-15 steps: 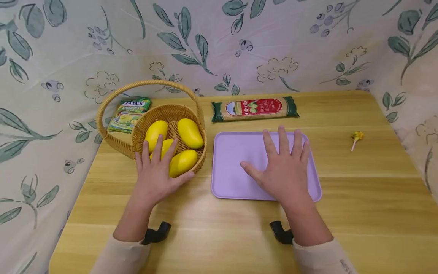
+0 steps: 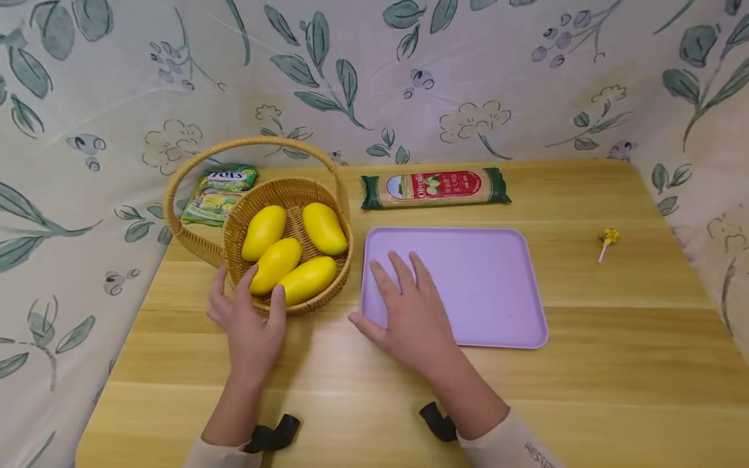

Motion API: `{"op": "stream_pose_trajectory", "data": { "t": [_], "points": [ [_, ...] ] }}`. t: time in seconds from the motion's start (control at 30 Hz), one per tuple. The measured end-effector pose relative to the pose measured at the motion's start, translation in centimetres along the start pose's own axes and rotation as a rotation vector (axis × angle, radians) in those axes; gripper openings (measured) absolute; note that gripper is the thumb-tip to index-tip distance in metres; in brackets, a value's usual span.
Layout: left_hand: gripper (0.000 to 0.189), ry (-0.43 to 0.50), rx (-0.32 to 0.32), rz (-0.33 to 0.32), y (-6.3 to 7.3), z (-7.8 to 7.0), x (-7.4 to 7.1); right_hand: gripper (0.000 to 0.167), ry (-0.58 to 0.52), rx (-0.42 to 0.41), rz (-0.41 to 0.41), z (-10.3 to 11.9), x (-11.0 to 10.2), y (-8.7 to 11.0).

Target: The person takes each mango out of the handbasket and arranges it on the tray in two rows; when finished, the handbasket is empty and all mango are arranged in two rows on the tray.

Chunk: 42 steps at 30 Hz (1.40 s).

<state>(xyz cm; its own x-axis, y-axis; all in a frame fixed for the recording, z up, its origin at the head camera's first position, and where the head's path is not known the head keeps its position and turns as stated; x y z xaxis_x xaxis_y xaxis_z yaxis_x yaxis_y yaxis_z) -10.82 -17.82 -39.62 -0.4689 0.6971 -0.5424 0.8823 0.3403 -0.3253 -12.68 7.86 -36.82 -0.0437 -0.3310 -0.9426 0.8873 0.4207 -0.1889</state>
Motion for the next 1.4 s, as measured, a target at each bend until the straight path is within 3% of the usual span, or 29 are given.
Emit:
{"op": "stream_pose_trajectory", "data": {
  "t": [0.17, 0.27, 0.4, 0.63, 0.8, 1.1, 1.4],
  "points": [
    [0.049, 0.303, -0.208, -0.088, -0.7, 2.6, 0.4, 0.081, -0.116, -0.047, -0.003, 2.0, 0.7, -1.1],
    [0.044, 0.406, -0.288, -0.136, -1.6, 3.9, 0.7, 0.08, -0.174, -0.094, -0.017, 3.1, 0.6, -1.9],
    [0.035, 0.51, -0.335, -0.198, -2.4, 5.3, 0.6, 0.078, -0.229, -0.182, -0.029, 4.9, 0.6, -3.2],
    [0.03, 0.685, -0.311, -0.287, -3.3, 6.4, 0.4, 0.073, -0.266, -0.27, 0.02, 6.7, 0.8, -6.4],
    [0.033, 0.702, -0.27, -0.268, -3.4, 6.7, 0.8, 0.071, -0.305, -0.312, 0.09, 7.4, 1.8, -8.6],
    [0.033, 0.739, -0.22, -0.274, -3.6, 6.7, 1.2, 0.07, -0.308, -0.386, 0.311, 8.6, 4.6, -11.9],
    [0.038, 0.733, -0.217, -0.271, -3.8, 6.9, 1.0, 0.066, -0.272, -0.418, 0.371, 8.9, 6.3, -12.9]
  ]
}}
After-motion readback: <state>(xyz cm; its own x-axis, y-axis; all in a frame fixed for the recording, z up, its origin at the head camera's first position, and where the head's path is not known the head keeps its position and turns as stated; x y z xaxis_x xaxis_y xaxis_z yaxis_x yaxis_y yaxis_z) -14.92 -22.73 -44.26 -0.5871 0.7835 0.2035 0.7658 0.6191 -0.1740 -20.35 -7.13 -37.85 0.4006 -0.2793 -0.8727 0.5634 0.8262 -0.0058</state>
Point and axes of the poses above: each hand's wrist, its own y-axis away from the middle knuckle, its own x-axis out of the palm, z = x × y, the point moved 9 cm from there along -y, towards the middle knuckle, and after that the axes turned 3 degrees about z, right-handed, at the moved point
